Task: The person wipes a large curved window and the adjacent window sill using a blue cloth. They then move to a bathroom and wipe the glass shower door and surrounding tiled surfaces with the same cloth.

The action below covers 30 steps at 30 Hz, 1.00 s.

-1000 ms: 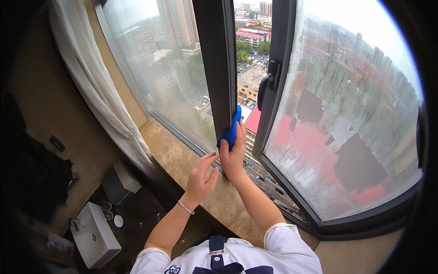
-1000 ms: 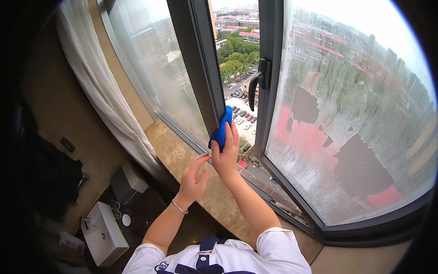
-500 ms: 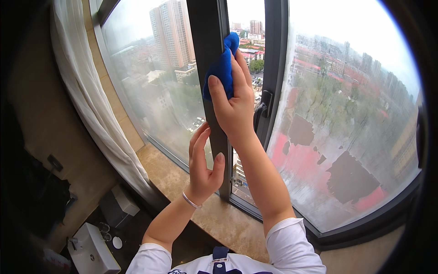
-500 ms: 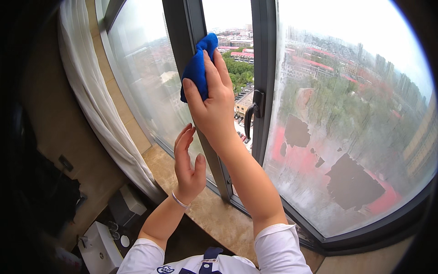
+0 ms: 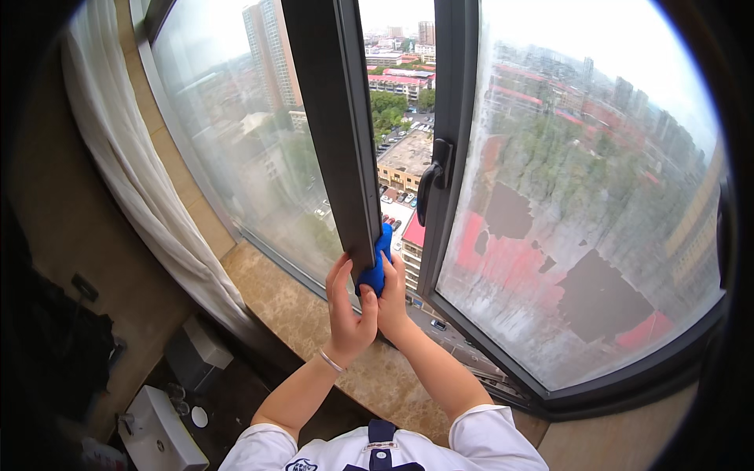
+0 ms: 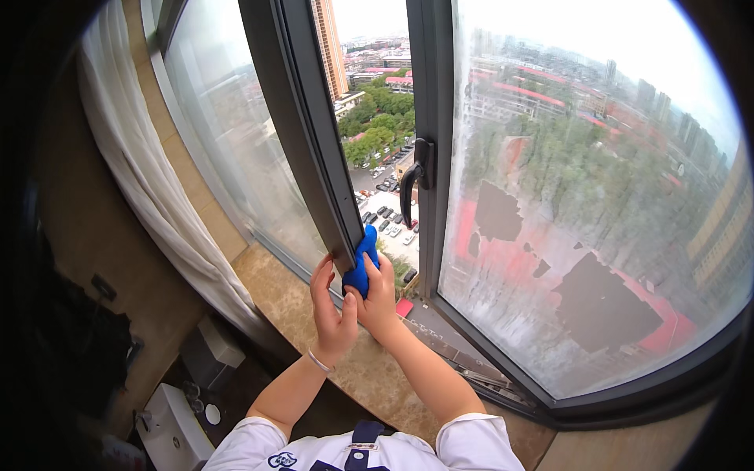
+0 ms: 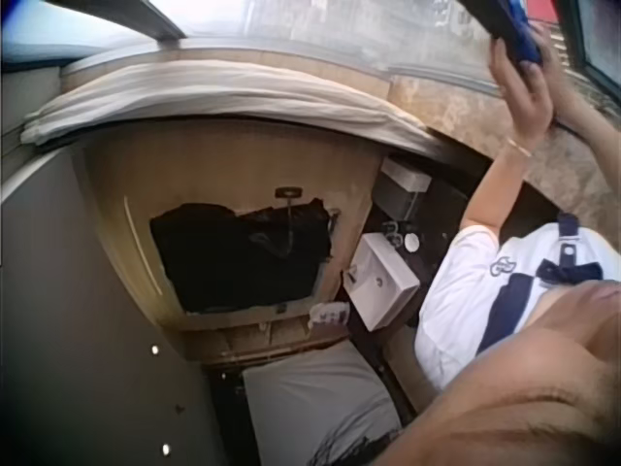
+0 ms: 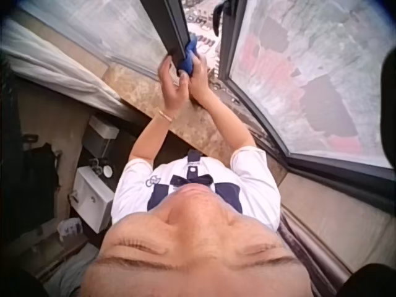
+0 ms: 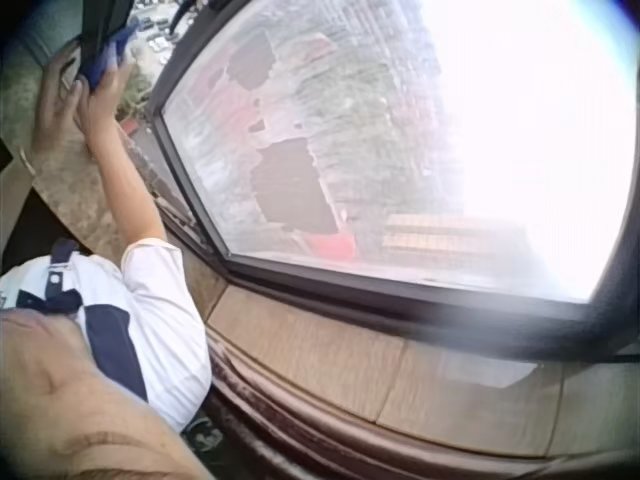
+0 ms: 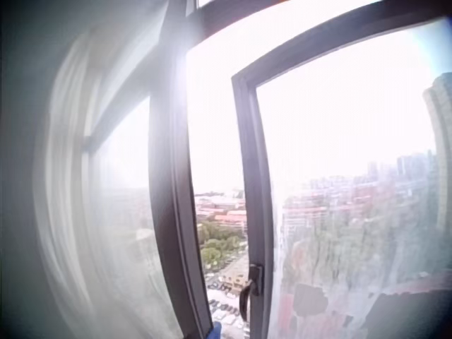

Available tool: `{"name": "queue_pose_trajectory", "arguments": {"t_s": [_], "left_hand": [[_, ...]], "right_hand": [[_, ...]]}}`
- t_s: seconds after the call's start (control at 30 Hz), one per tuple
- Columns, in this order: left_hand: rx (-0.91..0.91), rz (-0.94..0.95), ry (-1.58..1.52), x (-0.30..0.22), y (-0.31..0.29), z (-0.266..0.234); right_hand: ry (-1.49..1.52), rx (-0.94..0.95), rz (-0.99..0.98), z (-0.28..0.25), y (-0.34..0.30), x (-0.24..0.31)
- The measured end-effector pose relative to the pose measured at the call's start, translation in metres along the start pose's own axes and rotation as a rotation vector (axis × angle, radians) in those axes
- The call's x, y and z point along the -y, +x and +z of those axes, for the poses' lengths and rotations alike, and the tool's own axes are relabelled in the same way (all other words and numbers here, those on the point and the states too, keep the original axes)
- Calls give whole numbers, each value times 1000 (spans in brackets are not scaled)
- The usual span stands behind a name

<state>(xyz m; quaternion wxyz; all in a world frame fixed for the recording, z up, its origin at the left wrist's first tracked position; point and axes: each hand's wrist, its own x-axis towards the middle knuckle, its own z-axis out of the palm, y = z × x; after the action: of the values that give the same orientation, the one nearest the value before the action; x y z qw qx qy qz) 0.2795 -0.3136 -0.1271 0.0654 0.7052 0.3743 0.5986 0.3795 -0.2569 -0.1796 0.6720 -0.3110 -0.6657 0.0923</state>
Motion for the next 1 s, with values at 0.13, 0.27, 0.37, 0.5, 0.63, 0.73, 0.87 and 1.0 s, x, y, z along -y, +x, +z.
{"name": "queue_pose_trajectory", "arguments": {"t_s": [0.13, 0.27, 0.37, 0.5, 0.63, 0.73, 0.87, 1.0], "left_hand": [[12, 10, -2, -5, 0, -3], [-29, 71, 14, -5, 18, -10], [-78, 141, 2, -9, 34, -21], [-113, 160, -8, -20, 53, -31], [-140, 172, -13, -18, 51, -39], [-121, 107, -43, -19, 44, -34], [-117, 113, -13, -13, 38, -37], [-143, 113, -18, -8, 43, -42]], "right_hand": [[-69, 24, 22, -2, -40, -22], [-125, -6, -71, -6, 37, 22], [-128, -94, -217, -7, 126, 74], [-175, -246, -491, -4, 216, 125], [-444, -161, -652, -11, 200, 117], [-323, -56, -531, -16, 148, 81], [-460, 8, -737, -38, 121, 63], [-461, 178, -721, -44, 160, 114]]}}
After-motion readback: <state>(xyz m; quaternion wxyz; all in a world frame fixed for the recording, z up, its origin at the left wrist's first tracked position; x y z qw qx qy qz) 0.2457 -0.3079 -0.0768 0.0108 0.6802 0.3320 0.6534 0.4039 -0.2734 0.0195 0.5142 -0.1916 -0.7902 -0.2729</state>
